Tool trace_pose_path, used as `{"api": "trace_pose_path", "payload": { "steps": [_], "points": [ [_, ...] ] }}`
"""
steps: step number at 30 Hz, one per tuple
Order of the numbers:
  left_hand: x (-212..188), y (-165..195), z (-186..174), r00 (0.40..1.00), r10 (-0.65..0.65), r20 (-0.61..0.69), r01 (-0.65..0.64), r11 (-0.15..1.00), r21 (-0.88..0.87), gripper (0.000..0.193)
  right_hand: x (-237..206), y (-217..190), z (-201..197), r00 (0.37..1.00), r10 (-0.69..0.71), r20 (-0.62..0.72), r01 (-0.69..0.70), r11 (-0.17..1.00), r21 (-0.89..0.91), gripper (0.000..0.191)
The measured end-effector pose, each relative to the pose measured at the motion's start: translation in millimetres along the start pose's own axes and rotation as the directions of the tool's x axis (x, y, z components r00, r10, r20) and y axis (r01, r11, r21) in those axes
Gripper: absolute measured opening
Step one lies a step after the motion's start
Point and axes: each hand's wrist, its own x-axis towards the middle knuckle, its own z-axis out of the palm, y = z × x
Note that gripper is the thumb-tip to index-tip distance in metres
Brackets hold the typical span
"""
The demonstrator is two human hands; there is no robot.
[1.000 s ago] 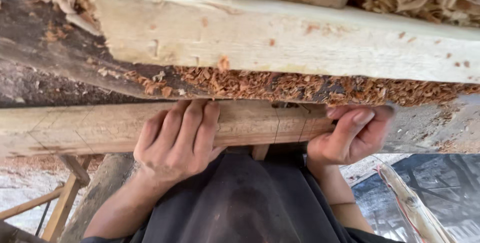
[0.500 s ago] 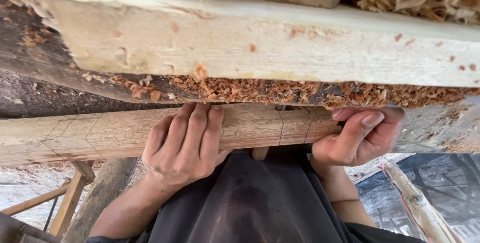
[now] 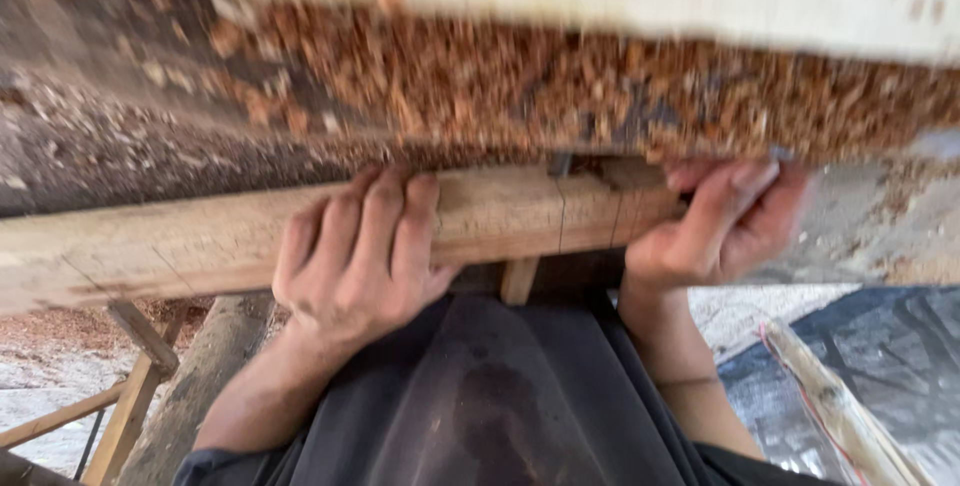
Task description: The person uses a foot-powered drawknife to carve a rectangular slot into a long wooden plank. They repeatedly pull the blade along the wood, remove shavings, and reposition the plank to deepen and widen the cut.
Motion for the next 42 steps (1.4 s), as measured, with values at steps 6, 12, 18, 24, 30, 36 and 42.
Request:
{"api": "trace_pose_path", "payload": {
  "steps": [6, 12, 18, 24, 30, 36, 42],
  "points": [
    [-2.3, -3.7, -4.5, 0.997, 0.009, -0.072, -0.010, 1.000, -0.013, 0.033, -1.1, -10.1, 7.5, 0.995, -0.068, 0.070, 0.068, 0.998, -0.001, 0.025],
    [-6.3, -7.5, -6.3, 1.000, 0.004, -0.011, -0.004, 1.000, -0.028, 0.032, -16.1, -22.5, 2.8, 0.984, 0.147, 0.103, -0.149, 0.989, 0.013, 0.030],
    [-7.4, -10.9, -9.7, 0.995, 0.032, 0.094, -0.028, 0.999, -0.047, 0.036, -22.1, -24.3, 5.7, 0.986, 0.146, 0.080, -0.150, 0.987, 0.051, 0.027],
    [-7.1, -21.0, -2.1, 0.999, 0.039, -0.019, -0.039, 0.999, 0.001, 0.046, -28.5, -22.8, 15.4, 0.994, 0.111, 0.006, -0.111, 0.993, 0.044, 0.027],
    [-12.8, -29.6, -1.4, 0.996, 0.084, -0.030, -0.083, 0.996, 0.015, 0.048, -28.0, -21.9, 19.9, 0.991, -0.022, 0.135, 0.020, 1.000, 0.016, 0.023],
    [-12.6, -35.3, -0.5, 0.998, 0.058, -0.004, -0.058, 0.998, 0.000, 0.052, -31.2, -25.3, 20.2, 0.989, 0.144, 0.031, -0.146, 0.988, 0.053, 0.021],
    [-9.5, -36.7, -2.7, 0.997, 0.079, 0.000, -0.079, 0.997, 0.004, 0.049, -33.2, -20.7, 24.2, 0.998, 0.036, 0.053, -0.038, 0.999, 0.039, 0.019]
  ]
}}
